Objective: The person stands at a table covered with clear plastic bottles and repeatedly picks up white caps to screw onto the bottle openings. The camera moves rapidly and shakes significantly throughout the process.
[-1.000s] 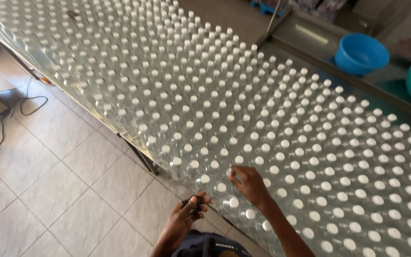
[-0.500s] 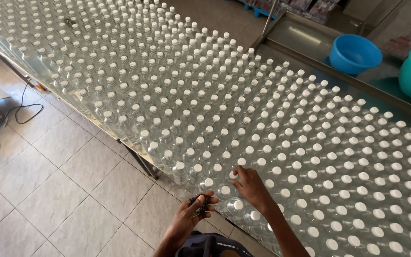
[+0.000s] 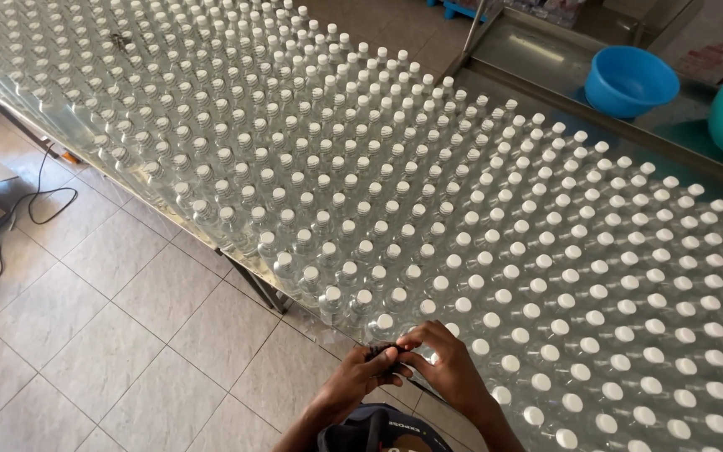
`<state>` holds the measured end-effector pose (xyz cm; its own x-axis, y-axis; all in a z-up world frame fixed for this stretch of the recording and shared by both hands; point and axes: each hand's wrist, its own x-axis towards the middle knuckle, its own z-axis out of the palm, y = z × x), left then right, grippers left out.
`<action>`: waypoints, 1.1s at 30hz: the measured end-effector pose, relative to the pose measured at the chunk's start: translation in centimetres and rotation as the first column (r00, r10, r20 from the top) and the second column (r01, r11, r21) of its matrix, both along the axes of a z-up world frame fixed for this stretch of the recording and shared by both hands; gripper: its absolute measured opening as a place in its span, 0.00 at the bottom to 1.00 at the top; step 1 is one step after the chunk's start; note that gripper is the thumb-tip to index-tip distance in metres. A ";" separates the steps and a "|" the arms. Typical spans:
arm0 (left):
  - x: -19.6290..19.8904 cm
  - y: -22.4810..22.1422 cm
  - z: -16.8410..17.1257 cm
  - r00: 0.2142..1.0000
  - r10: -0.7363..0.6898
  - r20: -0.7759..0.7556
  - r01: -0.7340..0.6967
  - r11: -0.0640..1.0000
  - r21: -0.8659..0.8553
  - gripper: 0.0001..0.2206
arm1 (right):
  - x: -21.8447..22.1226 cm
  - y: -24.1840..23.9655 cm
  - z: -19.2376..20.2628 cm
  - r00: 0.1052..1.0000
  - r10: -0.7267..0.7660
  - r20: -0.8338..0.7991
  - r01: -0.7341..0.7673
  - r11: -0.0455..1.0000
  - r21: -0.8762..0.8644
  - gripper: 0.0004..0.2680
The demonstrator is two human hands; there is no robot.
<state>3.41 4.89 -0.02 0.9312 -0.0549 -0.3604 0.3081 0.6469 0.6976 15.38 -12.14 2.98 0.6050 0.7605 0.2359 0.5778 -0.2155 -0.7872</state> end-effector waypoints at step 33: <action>1.9 1.3 2.3 0.959 0.217 -0.181 -0.218 0.976 0.018 0.26 | 13.6 0.2 -3.2 0.982 -0.186 -0.036 0.185 0.982 -0.026 0.09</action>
<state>5.32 6.21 2.31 0.8400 0.1407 -0.5240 0.2806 0.7140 0.6415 28.98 -11.97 -0.21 0.7442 0.6393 0.1935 0.4956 -0.3341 -0.8017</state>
